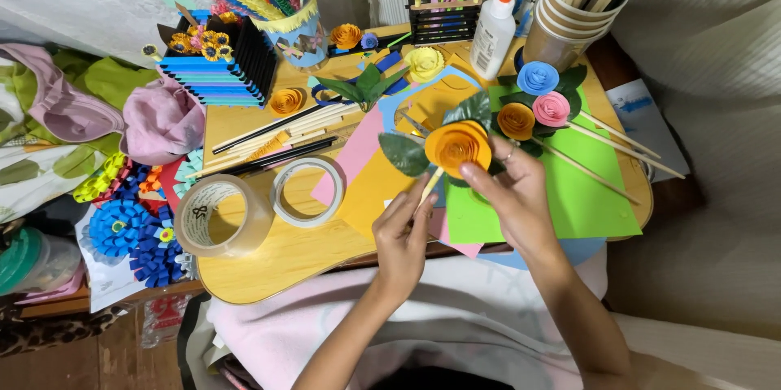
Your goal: Arranging handmade paper flowers on wooden sticks into a bouquet and using scissors to trim materials.
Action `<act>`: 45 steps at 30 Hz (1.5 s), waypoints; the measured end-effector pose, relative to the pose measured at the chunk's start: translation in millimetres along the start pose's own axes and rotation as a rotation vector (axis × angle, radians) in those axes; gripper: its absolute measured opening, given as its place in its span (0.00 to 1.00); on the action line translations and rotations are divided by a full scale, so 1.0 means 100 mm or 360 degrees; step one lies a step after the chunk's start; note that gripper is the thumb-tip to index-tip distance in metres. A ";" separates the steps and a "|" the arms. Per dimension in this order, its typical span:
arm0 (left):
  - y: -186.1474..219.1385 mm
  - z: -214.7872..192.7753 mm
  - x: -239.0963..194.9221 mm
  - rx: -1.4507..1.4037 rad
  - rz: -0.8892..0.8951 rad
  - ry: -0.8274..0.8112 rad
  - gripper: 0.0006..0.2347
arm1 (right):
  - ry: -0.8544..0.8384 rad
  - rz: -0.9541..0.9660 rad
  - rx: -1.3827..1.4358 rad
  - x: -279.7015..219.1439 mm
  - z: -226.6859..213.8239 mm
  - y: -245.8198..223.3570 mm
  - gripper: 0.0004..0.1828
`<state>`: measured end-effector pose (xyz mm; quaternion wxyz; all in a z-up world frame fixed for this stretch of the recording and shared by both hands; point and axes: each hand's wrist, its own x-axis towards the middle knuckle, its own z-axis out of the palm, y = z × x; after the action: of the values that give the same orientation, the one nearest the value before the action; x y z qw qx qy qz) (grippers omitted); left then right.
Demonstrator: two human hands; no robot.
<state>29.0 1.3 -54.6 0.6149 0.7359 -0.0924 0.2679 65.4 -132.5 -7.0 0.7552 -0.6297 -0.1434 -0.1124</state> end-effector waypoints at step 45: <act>-0.47 -0.39 1.20 -0.0816 -0.0649 -0.1099 0.14 | 0.0218 0.0637 -0.0392 -0.18 0.36 0.85 0.10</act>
<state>140.4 71.8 -30.0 0.7500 0.6096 -0.2083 -0.1499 76.2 -82.1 -85.7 0.6880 -0.7237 0.0504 -0.0196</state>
